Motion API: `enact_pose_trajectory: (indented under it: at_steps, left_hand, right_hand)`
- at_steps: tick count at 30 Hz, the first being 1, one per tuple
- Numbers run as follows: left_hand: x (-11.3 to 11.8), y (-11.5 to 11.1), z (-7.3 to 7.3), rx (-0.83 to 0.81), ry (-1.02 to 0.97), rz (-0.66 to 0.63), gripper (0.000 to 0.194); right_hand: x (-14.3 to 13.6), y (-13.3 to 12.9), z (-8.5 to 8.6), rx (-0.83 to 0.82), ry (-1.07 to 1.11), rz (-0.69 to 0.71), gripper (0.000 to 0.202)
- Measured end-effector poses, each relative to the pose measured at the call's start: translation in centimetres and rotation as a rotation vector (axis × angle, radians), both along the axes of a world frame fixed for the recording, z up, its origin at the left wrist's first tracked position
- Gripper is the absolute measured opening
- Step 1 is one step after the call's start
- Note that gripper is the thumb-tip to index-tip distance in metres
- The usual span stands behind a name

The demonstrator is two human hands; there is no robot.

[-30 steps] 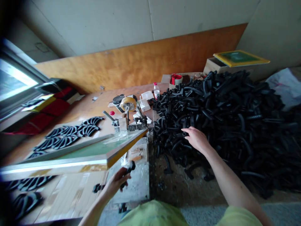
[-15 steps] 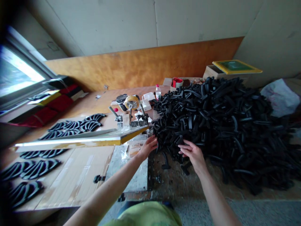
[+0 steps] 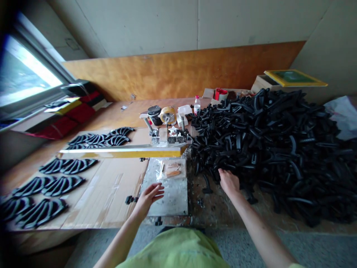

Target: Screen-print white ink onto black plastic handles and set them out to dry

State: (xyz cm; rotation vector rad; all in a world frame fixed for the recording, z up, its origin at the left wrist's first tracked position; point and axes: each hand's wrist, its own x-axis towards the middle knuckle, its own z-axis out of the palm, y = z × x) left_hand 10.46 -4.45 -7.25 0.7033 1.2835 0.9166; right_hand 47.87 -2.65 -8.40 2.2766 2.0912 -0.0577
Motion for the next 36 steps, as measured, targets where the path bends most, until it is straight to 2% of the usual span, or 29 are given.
enact_pose_trajectory:
  at_steps: [4, 7, 9, 12, 15, 18, 21, 24, 26, 29, 32, 34, 36]
  left_hand:
    - [-5.6, -0.6, -0.2, 0.006, 0.037, 0.095, 0.053]
    - [-9.3, -0.4, -0.2, 0.011, 0.065, 0.146, 0.057]
    - [-11.2, 0.2, -0.1, 0.023, 0.079, 0.151, 0.058]
    - [-12.7, 2.0, 0.5, 0.066, 0.092, 0.130, 0.057]
    - [-13.0, 4.0, 1.5, 0.136, 0.086, 0.080, 0.055]
    - [-13.0, 5.4, 2.3, 0.182, 0.072, 0.038, 0.052]
    - [-12.9, 5.9, 2.9, 0.180, 0.066, 0.035, 0.052]
    - [-12.4, 6.6, 4.3, 0.208, 0.062, 0.082, 0.051]
    - [-11.7, 7.7, 6.1, 0.290, 0.036, 0.141, 0.048]
    - [-10.1, 10.0, 9.8, 0.440, 0.000, 0.248, 0.042]
    - [-8.3, 11.6, 12.9, 0.547, 0.005, 0.258, 0.042]
    - [-7.5, 11.7, 13.9, 0.566, 0.044, 0.240, 0.045]
    - [-7.5, 11.0, 14.0, 0.563, 0.101, 0.225, 0.048]
  right_hand:
    - [0.0, 0.8, 0.8, 0.089, -0.103, 0.071, 0.028]
    - [-1.8, 1.7, 2.4, 0.180, -0.058, 0.113, 0.013]
    - [-5.0, 2.6, 3.4, 0.211, 0.071, 0.154, 0.018]
    - [-12.0, 4.4, 3.6, 0.238, 0.317, 0.269, 0.024]
    - [-18.4, 6.4, 2.1, 0.272, 0.445, 0.453, 0.015]
    - [-21.4, 7.6, 0.1, 0.252, 0.454, 0.518, 0.011]
    - [-21.5, 7.7, -0.9, 0.241, 0.418, 0.526, 0.017]
    - [-20.7, 7.3, -1.0, 0.229, 0.376, 0.535, 0.024]
    - [-20.3, 7.3, -0.9, 0.205, 0.353, 0.562, 0.025]
    - [-20.3, 7.4, -0.7, 0.175, 0.336, 0.611, 0.026]
    - [-20.7, 7.4, -0.6, 0.169, 0.340, 0.619, 0.028]
    - [-20.7, 7.2, -0.4, 0.183, 0.369, 0.631, 0.031]
    - [-19.6, 6.8, 0.0, 0.204, 0.450, 0.589, 0.033]
